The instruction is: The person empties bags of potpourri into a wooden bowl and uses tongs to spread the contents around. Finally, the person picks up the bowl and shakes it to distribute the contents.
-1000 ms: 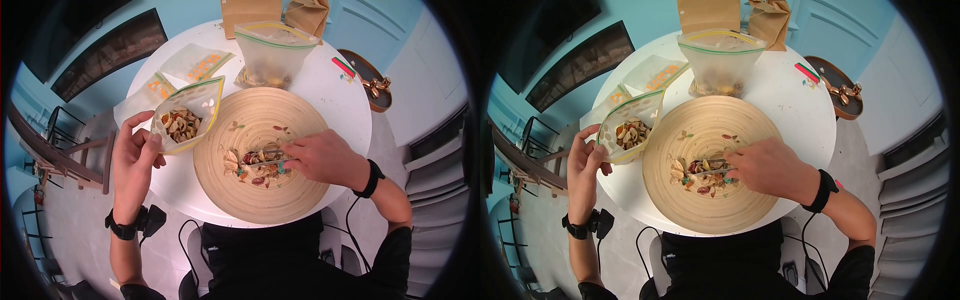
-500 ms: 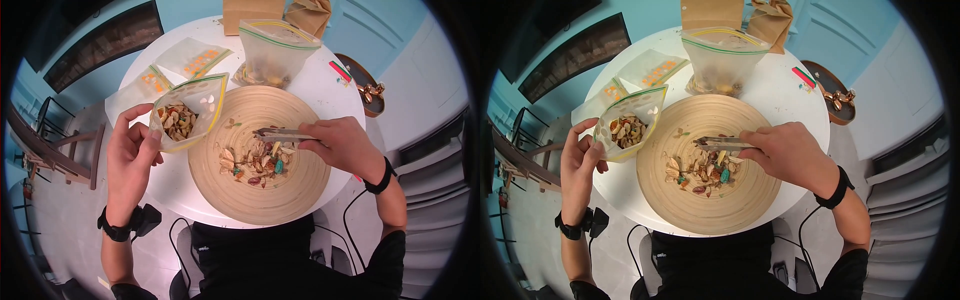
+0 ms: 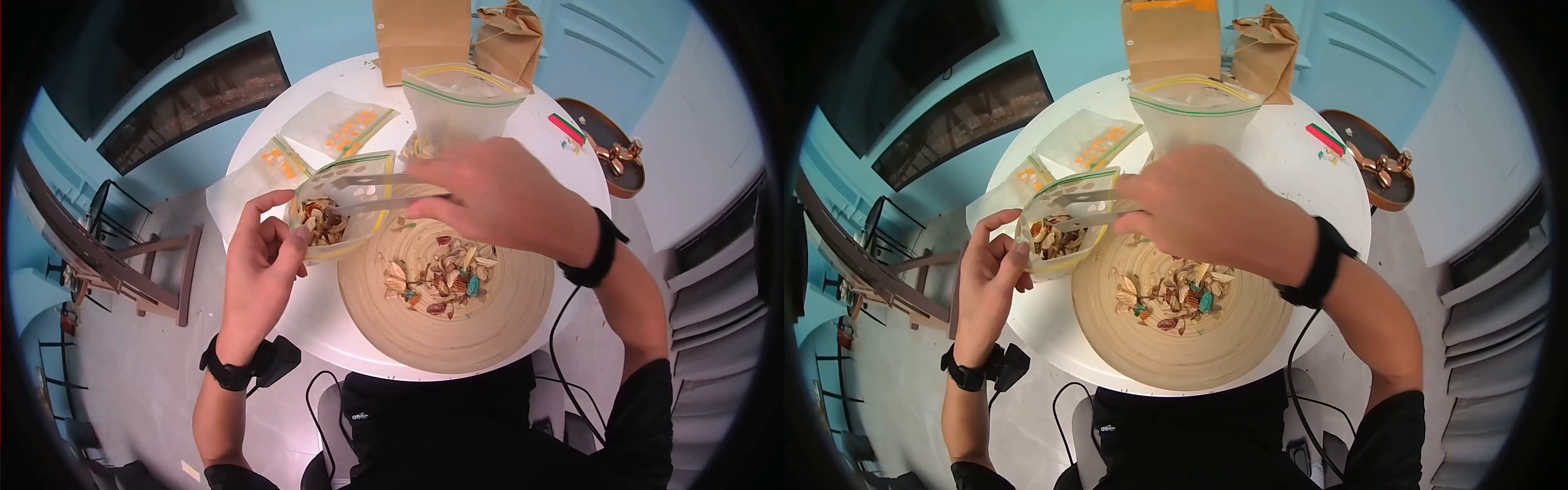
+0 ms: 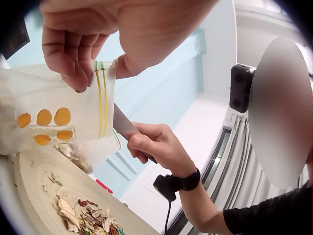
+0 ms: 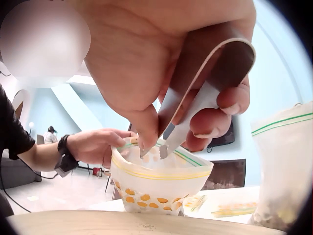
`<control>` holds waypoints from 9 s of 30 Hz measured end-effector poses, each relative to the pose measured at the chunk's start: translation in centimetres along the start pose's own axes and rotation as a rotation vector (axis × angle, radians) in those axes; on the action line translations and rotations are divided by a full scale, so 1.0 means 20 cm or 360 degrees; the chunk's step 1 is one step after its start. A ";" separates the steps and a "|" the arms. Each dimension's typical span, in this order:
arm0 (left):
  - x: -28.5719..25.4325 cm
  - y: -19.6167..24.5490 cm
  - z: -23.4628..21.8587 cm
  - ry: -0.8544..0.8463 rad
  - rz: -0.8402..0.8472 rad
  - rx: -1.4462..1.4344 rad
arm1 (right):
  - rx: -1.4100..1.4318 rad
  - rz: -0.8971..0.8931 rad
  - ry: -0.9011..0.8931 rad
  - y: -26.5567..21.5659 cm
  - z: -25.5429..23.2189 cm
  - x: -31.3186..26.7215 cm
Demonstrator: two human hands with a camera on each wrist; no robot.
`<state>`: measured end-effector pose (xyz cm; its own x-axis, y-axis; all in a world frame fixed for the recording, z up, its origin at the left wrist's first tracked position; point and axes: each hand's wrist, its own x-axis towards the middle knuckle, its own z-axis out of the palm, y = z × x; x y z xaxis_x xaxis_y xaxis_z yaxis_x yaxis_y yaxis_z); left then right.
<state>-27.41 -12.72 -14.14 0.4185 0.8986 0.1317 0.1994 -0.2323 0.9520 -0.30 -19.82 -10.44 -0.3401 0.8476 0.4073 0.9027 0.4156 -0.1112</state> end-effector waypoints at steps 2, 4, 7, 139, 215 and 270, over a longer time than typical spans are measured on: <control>-0.01 -0.02 -0.01 0.0025 0.0022 -0.0015 | 0.0116 0.0147 0.0037 0.03 -0.03 -0.10; -0.02 -0.06 -0.02 0.0039 0.0016 -0.0038 | 0.0237 0.0450 -0.0259 0.12 -0.10 -0.29; -0.02 -0.07 -0.05 0.0019 0.0025 -0.0003 | 0.0343 0.0839 -0.0648 0.25 -0.14 -0.48; -0.02 -0.07 -0.05 0.0127 0.0014 0.0157 | 0.0563 0.1095 -0.0957 0.28 0.01 -0.46; -0.03 -0.09 -0.03 0.0088 0.0042 0.0088 | -0.0107 0.0527 -0.0581 0.07 0.04 -0.71; -0.04 -0.06 -0.03 0.0077 0.0017 0.0100 | -0.0236 0.0439 -0.0531 0.07 -0.03 -0.66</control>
<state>-28.48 -12.86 -15.30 0.3778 0.9125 0.1566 0.2511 -0.2638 0.9313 5.60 -30.60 -15.32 -0.1258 0.9900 0.0639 0.9912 0.1281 -0.0334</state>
